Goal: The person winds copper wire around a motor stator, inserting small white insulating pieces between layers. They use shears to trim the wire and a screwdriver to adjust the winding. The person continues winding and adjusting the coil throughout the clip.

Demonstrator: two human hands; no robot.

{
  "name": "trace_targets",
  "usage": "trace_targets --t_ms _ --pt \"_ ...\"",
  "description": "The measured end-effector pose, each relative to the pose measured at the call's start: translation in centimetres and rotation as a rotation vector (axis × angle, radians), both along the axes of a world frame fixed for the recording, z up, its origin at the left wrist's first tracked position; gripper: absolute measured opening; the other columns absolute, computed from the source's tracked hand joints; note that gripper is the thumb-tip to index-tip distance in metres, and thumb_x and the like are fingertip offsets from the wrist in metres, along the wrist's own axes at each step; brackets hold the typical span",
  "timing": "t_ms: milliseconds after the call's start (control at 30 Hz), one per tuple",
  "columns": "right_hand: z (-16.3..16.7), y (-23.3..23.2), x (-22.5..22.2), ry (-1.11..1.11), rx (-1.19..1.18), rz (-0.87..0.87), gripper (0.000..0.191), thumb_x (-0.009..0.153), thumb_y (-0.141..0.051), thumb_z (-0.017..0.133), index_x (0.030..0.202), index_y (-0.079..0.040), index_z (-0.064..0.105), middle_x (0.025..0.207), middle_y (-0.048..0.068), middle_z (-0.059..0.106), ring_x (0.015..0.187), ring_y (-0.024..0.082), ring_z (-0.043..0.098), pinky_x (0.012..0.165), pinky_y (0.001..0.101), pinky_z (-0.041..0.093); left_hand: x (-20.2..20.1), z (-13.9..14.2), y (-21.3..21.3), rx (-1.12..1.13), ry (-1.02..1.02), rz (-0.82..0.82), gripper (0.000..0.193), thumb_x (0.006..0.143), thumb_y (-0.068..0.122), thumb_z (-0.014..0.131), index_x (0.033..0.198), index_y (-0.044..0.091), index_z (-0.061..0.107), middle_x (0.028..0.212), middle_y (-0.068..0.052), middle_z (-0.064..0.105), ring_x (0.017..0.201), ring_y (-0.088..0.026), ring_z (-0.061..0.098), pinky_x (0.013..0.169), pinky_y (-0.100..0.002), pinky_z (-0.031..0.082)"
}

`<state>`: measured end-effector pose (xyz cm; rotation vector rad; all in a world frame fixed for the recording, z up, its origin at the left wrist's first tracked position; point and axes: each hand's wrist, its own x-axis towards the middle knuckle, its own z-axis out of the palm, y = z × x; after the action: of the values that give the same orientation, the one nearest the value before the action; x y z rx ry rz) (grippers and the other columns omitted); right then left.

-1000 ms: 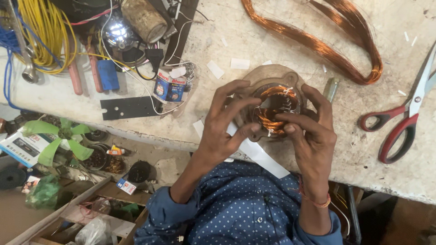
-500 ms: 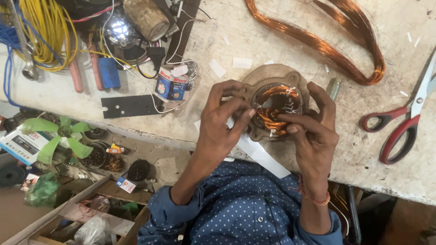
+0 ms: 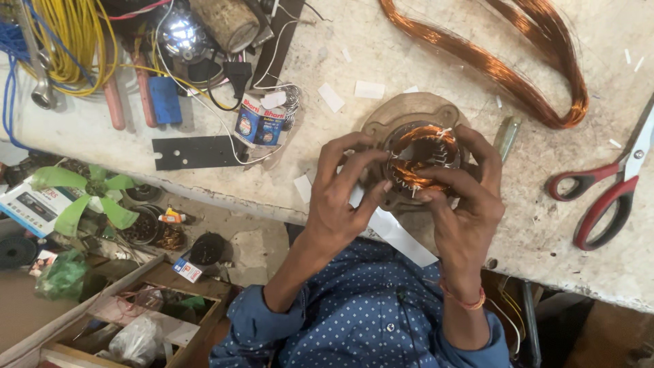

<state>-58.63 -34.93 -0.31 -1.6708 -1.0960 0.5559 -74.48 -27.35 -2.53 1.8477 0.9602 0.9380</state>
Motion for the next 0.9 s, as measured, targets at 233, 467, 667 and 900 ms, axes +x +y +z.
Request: trace_targets --t_ms 233,467,667,900 --pt "-0.4 -0.1 -0.4 -0.011 -0.03 -0.027 0.016 0.086 0.0 0.074 0.102 -0.002 0.076 0.148 0.012 0.056 0.141 0.028 0.055 0.118 0.0402 0.051 -0.1 -0.1 0.8 0.233 0.03 -0.05 0.046 0.092 0.004 0.079 0.134 0.005 0.062 0.135 -0.013 0.056 0.114 -0.029 0.064 0.095 -0.038 0.058" --pt "-0.5 -0.4 -0.6 0.004 0.018 0.003 0.016 0.087 -0.001 0.075 0.102 -0.002 0.076 0.145 0.012 0.055 0.142 0.026 0.052 0.126 0.0418 0.048 -0.3 -0.6 1.5 0.088 0.046 0.103 0.029 0.098 0.004 0.077 0.125 0.004 0.066 0.11 -0.012 0.068 0.097 -0.023 0.071 0.079 -0.035 0.06" --pt "-0.6 -0.2 -0.6 -0.004 0.003 0.0 0.017 0.085 -0.004 0.078 0.102 -0.002 0.076 0.148 0.011 0.055 0.145 0.027 0.052 0.123 0.0415 0.049 -0.3 -0.1 1.2 0.182 0.036 0.056 0.022 0.096 0.004 0.074 0.116 0.004 0.067 0.11 -0.012 0.067 0.103 -0.028 0.065 0.088 -0.04 0.056" --pt "-1.0 0.3 -0.2 0.061 -0.018 -0.004 0.023 0.078 0.002 0.071 0.099 -0.004 0.075 0.148 0.011 0.051 0.141 0.027 0.053 0.112 0.0398 0.054 -0.2 0.2 0.7 -0.042 -0.008 -0.017 0.03 0.093 0.008 0.073 0.123 0.007 0.068 0.121 -0.01 0.058 0.102 -0.025 0.066 0.082 -0.032 0.058"
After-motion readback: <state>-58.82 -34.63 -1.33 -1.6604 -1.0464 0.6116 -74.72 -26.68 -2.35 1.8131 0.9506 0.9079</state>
